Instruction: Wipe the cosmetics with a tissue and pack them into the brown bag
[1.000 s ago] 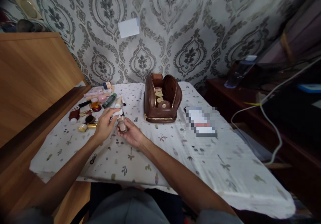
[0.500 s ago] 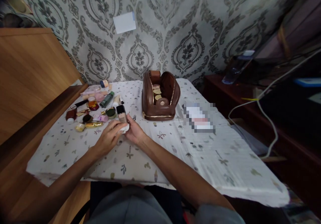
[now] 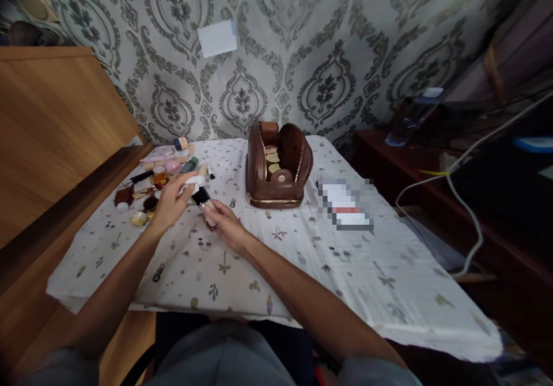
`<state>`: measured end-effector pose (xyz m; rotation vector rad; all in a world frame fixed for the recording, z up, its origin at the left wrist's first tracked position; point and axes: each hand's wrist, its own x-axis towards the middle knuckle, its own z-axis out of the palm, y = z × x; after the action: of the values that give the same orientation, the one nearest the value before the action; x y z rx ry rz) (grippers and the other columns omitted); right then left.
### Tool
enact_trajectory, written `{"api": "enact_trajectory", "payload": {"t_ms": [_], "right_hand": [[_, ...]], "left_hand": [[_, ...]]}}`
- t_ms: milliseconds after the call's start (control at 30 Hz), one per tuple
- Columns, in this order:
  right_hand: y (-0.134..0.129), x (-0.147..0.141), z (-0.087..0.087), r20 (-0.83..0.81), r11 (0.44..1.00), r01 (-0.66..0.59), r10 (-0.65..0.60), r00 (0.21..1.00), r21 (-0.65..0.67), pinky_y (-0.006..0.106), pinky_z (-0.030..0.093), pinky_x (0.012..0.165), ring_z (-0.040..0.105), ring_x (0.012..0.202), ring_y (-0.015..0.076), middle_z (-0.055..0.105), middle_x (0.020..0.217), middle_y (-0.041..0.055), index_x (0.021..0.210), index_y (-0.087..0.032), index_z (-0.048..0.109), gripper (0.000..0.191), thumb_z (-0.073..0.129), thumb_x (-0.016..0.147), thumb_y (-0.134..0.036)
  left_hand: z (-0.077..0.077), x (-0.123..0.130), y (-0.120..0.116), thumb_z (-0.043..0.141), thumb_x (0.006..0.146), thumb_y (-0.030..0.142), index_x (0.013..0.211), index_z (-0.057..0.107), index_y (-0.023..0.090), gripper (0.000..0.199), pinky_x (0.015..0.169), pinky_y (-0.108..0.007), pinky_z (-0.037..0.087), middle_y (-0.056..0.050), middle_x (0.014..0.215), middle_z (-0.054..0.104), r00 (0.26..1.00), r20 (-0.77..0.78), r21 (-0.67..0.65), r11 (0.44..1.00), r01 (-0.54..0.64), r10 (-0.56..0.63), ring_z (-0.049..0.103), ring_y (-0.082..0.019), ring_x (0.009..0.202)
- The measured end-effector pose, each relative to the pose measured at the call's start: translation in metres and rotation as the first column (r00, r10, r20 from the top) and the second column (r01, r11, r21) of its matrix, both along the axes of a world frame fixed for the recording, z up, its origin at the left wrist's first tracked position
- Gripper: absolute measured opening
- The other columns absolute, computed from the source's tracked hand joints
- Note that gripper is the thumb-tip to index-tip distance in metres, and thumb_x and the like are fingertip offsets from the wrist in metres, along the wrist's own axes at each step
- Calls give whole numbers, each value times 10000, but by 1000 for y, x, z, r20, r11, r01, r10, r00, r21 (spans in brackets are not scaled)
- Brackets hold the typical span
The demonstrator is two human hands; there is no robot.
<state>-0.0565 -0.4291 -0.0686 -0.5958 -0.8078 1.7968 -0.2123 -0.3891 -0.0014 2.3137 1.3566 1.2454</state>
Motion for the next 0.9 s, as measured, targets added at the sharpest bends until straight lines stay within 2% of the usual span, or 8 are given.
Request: {"api": "enact_trajectory", "payload": {"t_ms": [100, 200, 267, 333, 433, 600, 767, 900], "right_hand": [[2, 4, 0, 146, 990, -13, -8, 989, 142, 220, 292, 536, 414, 588, 87, 534, 681, -47, 881, -191, 675, 327, 820, 715, -433], [1, 6, 1, 260, 955, -54, -25, 965, 292, 223, 304, 579, 415, 635, 96, 529, 708, -42, 907, -181, 699, 316, 822, 713, -398], [-1, 6, 2, 276, 936, -93, -5, 961, 340, 225, 319, 604, 426, 665, 103, 534, 731, -37, 898, -184, 704, 300, 822, 714, -389], [-2, 5, 3, 272, 935, -116, 22, 962, 334, 227, 320, 607, 419, 659, 104, 530, 727, -37, 901, -188, 703, 298, 809, 727, -406], [-3, 4, 3, 247, 960, -61, -9, 969, 275, 228, 319, 612, 419, 652, 99, 555, 759, -35, 998, -195, 704, 377, 799, 723, -435], [-2, 4, 3, 220, 975, -5, -46, 974, 223, 233, 296, 592, 383, 615, 94, 510, 696, -46, 977, -193, 706, 371, 789, 726, -453], [-1, 3, 1, 208, 978, -1, -44, 977, 210, 230, 266, 565, 358, 598, 90, 484, 670, -53, 947, -193, 697, 364, 794, 724, -464], [1, 3, -1, 172, 982, 45, -77, 982, 184, 225, 274, 550, 369, 592, 90, 500, 663, -51, 878, -197, 689, 331, 801, 719, -466]], "left_hand": [[6, -10, 6, 503, 917, 398, 1209, 685, 182, 406, 956, -382, 490, -84, 1100, 705, 986, 59, -184, 970, 162, -154, 632, -253, 1037], [8, -17, 10, 522, 906, 488, 1127, 722, 194, 419, 953, -363, 480, -60, 1034, 732, 961, 98, -387, 880, 276, -259, 632, -255, 1031], [2, -17, 11, 542, 881, 539, 995, 750, 181, 429, 869, -335, 501, -49, 917, 731, 951, 188, -476, 824, 308, -246, 642, -243, 938], [-9, -13, 13, 592, 836, 554, 882, 742, 168, 416, 756, -308, 509, -33, 799, 706, 939, 319, -494, 822, 281, -130, 636, -217, 808], [-26, -6, 14, 585, 844, 519, 899, 713, 168, 378, 714, -288, 501, -22, 797, 690, 896, 443, -455, 871, 187, 39, 629, -191, 772], [-32, 2, 5, 517, 922, 398, 1073, 675, 192, 300, 877, -315, 494, -42, 1019, 706, 882, 460, -297, 954, 46, 101, 636, -199, 956], [-21, 0, -11, 507, 942, 329, 1125, 632, 189, 262, 954, -353, 469, -70, 1084, 665, 961, 264, 10, 996, -86, 80, 607, -220, 1033], [-15, -1, -19, 484, 966, 316, 1108, 637, 201, 238, 908, -344, 487, -70, 1025, 630, 994, 100, 150, 986, -67, 52, 596, -221, 1005]]}}
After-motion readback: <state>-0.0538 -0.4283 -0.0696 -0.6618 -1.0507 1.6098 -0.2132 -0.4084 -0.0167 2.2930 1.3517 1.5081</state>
